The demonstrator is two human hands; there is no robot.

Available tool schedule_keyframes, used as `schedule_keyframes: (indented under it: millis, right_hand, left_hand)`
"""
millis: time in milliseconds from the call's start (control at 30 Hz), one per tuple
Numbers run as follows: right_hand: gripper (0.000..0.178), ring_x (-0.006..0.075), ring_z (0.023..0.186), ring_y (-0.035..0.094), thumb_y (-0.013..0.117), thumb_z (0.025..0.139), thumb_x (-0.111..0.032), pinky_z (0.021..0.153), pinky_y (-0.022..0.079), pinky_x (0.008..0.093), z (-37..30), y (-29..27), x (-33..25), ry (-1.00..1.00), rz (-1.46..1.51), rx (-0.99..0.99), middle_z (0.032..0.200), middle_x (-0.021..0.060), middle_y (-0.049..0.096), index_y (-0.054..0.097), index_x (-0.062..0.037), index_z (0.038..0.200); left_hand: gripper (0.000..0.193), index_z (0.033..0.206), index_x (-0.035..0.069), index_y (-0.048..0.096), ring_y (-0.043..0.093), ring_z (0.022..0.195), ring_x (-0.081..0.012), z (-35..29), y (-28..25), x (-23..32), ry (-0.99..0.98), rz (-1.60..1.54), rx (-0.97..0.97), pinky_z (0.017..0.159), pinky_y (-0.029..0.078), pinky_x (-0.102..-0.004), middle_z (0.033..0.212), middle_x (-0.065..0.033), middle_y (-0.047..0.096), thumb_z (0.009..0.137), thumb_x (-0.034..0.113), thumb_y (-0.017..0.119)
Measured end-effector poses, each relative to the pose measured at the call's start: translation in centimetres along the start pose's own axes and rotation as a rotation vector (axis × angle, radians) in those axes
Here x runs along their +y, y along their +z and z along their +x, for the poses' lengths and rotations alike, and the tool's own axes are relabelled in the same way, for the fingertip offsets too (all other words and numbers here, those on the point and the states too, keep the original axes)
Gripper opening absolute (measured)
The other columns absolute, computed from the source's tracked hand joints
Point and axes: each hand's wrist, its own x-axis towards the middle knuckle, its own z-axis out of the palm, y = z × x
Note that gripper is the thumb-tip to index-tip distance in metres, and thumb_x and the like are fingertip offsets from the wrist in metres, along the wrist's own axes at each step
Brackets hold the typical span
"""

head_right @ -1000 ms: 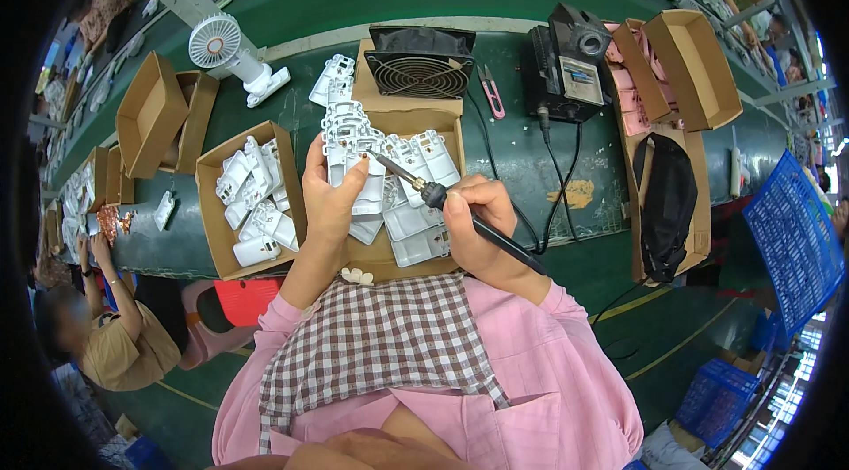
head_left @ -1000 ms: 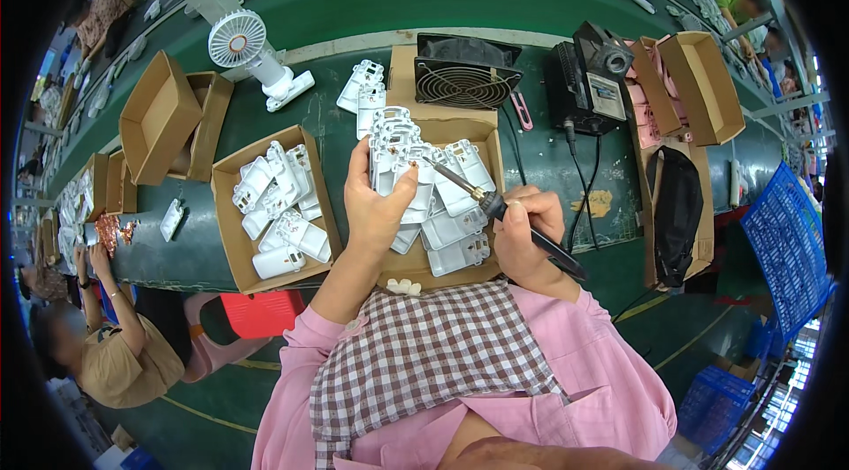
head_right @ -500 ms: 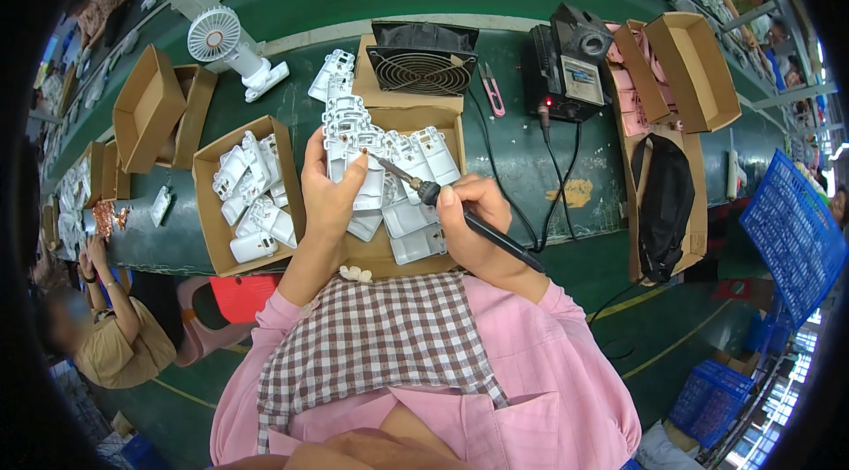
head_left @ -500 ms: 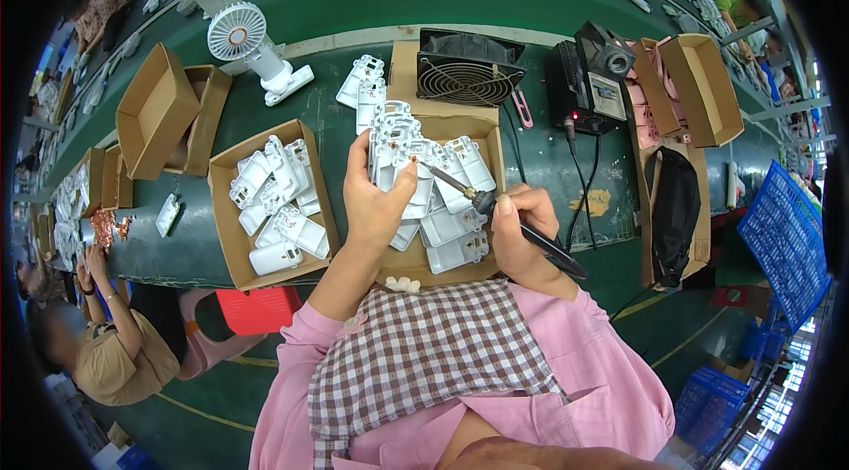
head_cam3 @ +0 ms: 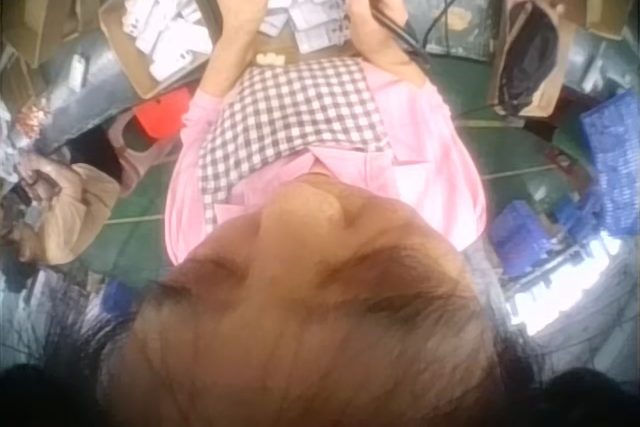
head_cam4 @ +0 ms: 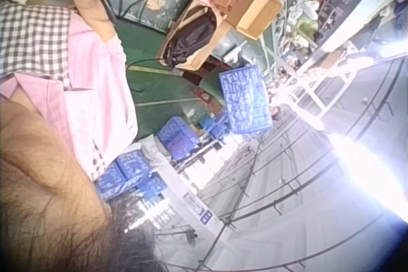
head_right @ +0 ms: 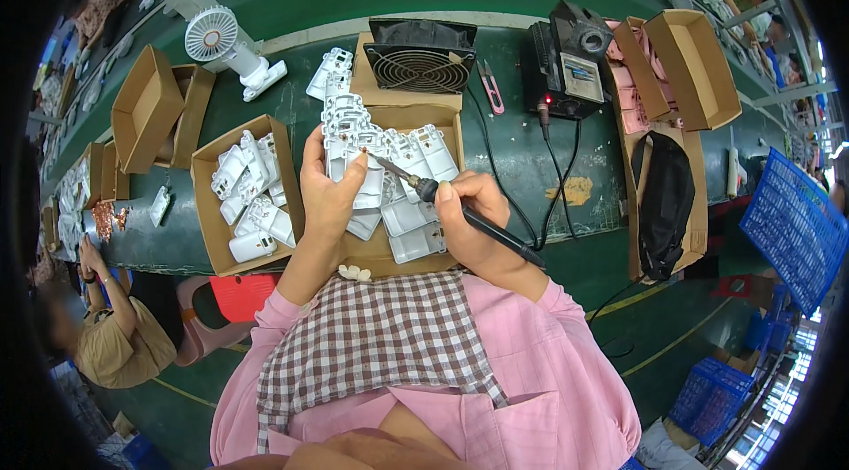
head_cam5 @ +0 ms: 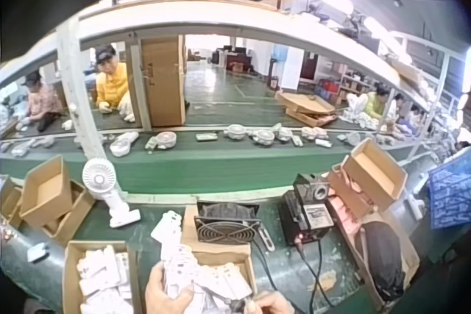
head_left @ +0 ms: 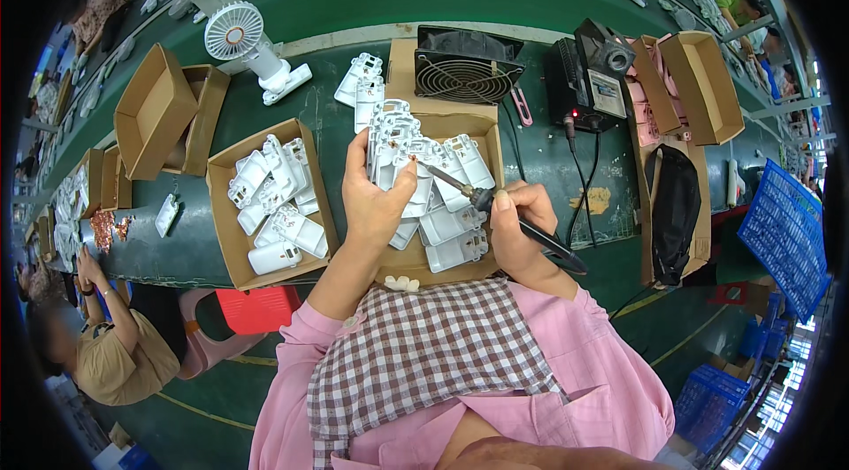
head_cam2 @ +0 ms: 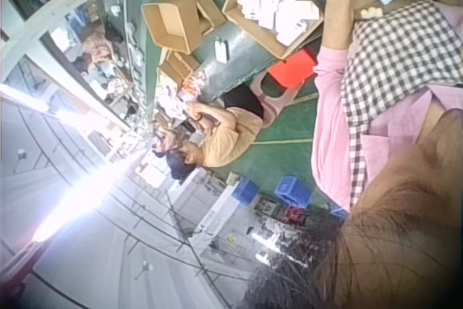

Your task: The person solders small metal contacts on plastic casing components using a soldering iron, then selects additional casing parts from cardboard boxes to solder them as well.

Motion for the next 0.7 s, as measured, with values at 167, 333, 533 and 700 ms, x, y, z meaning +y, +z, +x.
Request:
schedule_keyframes:
  millis: [167, 333, 533, 700]
  right_hand:
    - [0.013, 0.0078, 0.059, 0.045, 0.057, 0.088, -0.005, 0.056, 0.039, 0.0235, 0.04, -0.09, 0.11, 0.007, -0.018, -0.017, 0.069, 0.0047, 0.053, 0.045, -0.0035, 0.083]
    - [0.013, 0.0077, 0.060, 0.045, 0.057, 0.088, -0.005, 0.056, 0.039, 0.0236, 0.02, 0.02, 0.08, 0.017, -0.002, -0.014, 0.069, 0.0045, 0.053, 0.045, -0.0035, 0.083]
    - [0.012, 0.0079, 0.062, 0.045, 0.055, 0.089, -0.004, 0.057, 0.039, 0.0233, -0.01, 0.04, 0.29, 0.034, 0.050, -0.001, 0.071, 0.0047, 0.052, 0.045, -0.0030, 0.084]
    - [0.011, 0.0080, 0.062, 0.044, 0.054, 0.089, -0.003, 0.058, 0.039, 0.0235, 0.01, 0.18, 0.47, 0.037, 0.136, 0.053, 0.071, 0.0046, 0.051, 0.045, -0.0026, 0.084]
  left_hand:
    - [0.056, 0.122, -0.004, 0.043, 0.057, 0.095, -0.0149, 0.01, -0.09, -0.19, -0.005, 0.009, 0.007, 0.086, 0.045, -0.0279, 0.106, -0.0115, 0.059, 0.073, 0.006, 0.068]
    - [0.057, 0.123, -0.004, 0.043, 0.058, 0.095, -0.0154, 0.00, -0.10, -0.27, 0.017, 0.019, 0.006, 0.086, 0.045, -0.0281, 0.107, -0.0119, 0.059, 0.073, 0.006, 0.069]
    - [0.056, 0.123, -0.004, 0.043, 0.058, 0.095, -0.0154, 0.00, -0.23, -0.32, 0.013, 0.019, 0.004, 0.085, 0.045, -0.0283, 0.106, -0.0119, 0.060, 0.073, 0.006, 0.068]
    - [0.057, 0.125, -0.003, 0.041, 0.057, 0.095, -0.0143, -0.05, -0.16, -0.06, 0.007, 0.037, -0.025, 0.084, 0.045, -0.0274, 0.107, -0.0107, 0.058, 0.075, 0.005, 0.066]
